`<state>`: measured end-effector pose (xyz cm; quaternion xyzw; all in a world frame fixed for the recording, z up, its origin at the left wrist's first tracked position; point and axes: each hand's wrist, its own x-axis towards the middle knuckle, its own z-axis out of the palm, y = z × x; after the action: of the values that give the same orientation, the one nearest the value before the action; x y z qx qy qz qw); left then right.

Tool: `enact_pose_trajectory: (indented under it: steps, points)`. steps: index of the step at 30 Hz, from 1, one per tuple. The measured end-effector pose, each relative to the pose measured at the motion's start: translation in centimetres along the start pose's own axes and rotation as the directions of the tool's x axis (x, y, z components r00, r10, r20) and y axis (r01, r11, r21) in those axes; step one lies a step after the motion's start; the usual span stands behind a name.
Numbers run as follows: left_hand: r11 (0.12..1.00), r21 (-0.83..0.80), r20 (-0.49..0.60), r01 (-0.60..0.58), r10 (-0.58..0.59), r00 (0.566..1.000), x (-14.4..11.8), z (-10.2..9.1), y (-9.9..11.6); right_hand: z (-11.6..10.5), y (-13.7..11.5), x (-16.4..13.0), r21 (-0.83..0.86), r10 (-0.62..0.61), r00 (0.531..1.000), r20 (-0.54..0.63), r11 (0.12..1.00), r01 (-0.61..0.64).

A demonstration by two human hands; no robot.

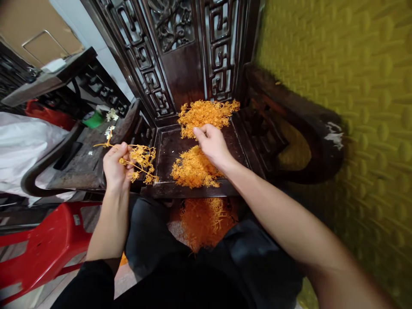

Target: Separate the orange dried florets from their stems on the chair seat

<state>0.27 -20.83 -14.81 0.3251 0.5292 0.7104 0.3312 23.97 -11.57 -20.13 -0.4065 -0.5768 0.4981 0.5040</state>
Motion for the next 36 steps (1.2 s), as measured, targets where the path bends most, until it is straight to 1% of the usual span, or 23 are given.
enact_pose_trajectory:
  steps: [1,2,3,5,6,9,11,13,15,16,17,19,20,21,22,23,25,26,27,29,31,33,36]
  points:
    - [1.000,-0.018,-0.006,0.009,-0.009,1.000,0.0,-0.2,0.1,-0.3,0.1,0.1,0.070,0.025,1.000,0.018,0.997,-0.026]
    - [0.999,-0.027,0.011,0.027,-0.027,1.000,0.0,-0.2,0.1,-0.4,0.1,0.0,0.130,0.049,0.996,0.074,0.990,-0.058]
    - [0.998,-0.032,0.041,0.045,-0.044,0.998,-0.1,-0.2,0.1,-0.3,0.1,-0.2,0.176,0.070,0.985,0.155,0.980,-0.097]
    - [0.997,-0.041,0.100,0.072,-0.068,0.993,-0.5,0.2,0.0,0.3,-0.2,-1.0,0.226,0.109,0.946,0.305,0.957,-0.183]
    - [0.995,-0.045,0.120,0.084,-0.078,0.990,-0.7,0.4,0.0,0.7,-0.4,-1.4,0.240,0.126,0.927,0.354,0.945,-0.220]
    - [0.990,-0.049,0.153,0.131,-0.122,0.981,-1.2,1.1,-0.2,1.6,-1.1,-2.0,0.276,0.138,0.890,0.434,0.920,-0.278]
    - [0.989,-0.039,0.171,0.146,-0.138,0.976,-1.3,1.4,-0.5,1.9,-1.5,-1.9,0.307,0.105,0.891,0.441,0.916,-0.260]
    - [0.991,-0.028,0.184,0.127,-0.120,0.976,-1.3,1.6,-0.8,2.1,-1.8,-1.6,0.336,0.081,0.919,0.385,0.916,-0.221]
    - [0.996,-0.025,0.180,0.089,-0.083,0.980,-1.3,1.8,-1.2,2.2,-2.0,-1.5,0.308,0.095,0.945,0.314,0.931,-0.196]
    - [0.997,-0.031,0.174,0.072,-0.065,0.983,-1.4,1.9,-1.4,2.3,-2.0,-1.6,0.266,0.115,0.948,0.297,0.944,-0.198]
    - [0.997,-0.040,0.171,0.061,-0.053,0.984,-1.5,2.1,-1.5,2.4,-2.0,-1.8,0.211,0.140,0.942,0.305,0.955,-0.210]
    - [0.996,-0.062,0.184,0.067,-0.054,0.981,-1.8,2.5,-1.5,2.7,-2.0,-2.4,0.105,0.187,0.895,0.405,0.963,-0.249]
    - [0.995,-0.067,0.191,0.077,-0.063,0.980,-1.9,2.6,-1.5,2.8,-1.9,-2.7,0.064,0.197,0.868,0.456,0.966,-0.252]
    - [0.994,-0.070,0.188,0.083,-0.068,0.980,-2.0,2.8,-1.4,2.9,-1.9,-2.8,0.028,0.189,0.854,0.484,0.973,-0.231]
    - [0.994,-0.076,0.170,0.077,-0.063,0.984,-2.1,2.8,-1.4,3.0,-1.8,-2.9,-0.008,0.163,0.862,0.481,0.983,-0.182]
    - [0.995,-0.083,0.138,0.061,-0.049,0.989,-2.1,2.8,-1.3,2.9,-1.8,-2.9,-0.049,0.122,0.886,0.447,0.993,-0.112]
    - [0.995,-0.090,0.060,0.032,-0.027,0.998,-1.8,2.5,-1.1,2.5,-1.6,-2.4,-0.140,0.016,0.940,0.342,0.990,0.034]
    - [0.995,-0.094,0.020,0.024,-0.022,1.000,-1.5,2.2,-1.0,2.1,-1.5,-2.1,-0.168,-0.022,0.953,0.304,0.983,0.076]
    - [0.995,-0.103,-0.027,0.015,-0.018,0.999,-1.0,1.8,-0.8,1.6,-1.4,-1.8,-0.173,-0.036,0.960,0.278,0.981,0.087]
    - [0.990,-0.139,-0.127,-0.004,-0.014,0.992,0.0,0.8,-0.4,0.4,-1.0,-1.3,-0.108,0.000,0.972,0.235,0.994,0.026]
    - [0.982,-0.189,-0.189,-0.002,-0.034,0.981,0.8,0.0,-0.1,-0.5,-0.7,-1.2,0.001,0.086,0.968,0.235,0.996,-0.089]
    - [0.974,-0.216,-0.152,0.068,-0.102,0.983,1.1,-0.3,-0.1,-0.8,-0.5,-1.5,0.075,0.145,0.939,0.313,0.981,-0.177]
    - [0.962,-0.236,-0.061,0.136,-0.154,0.986,0.4,0.4,-0.3,0.4,-0.7,-2.5,0.147,0.158,0.890,0.427,0.959,-0.241]
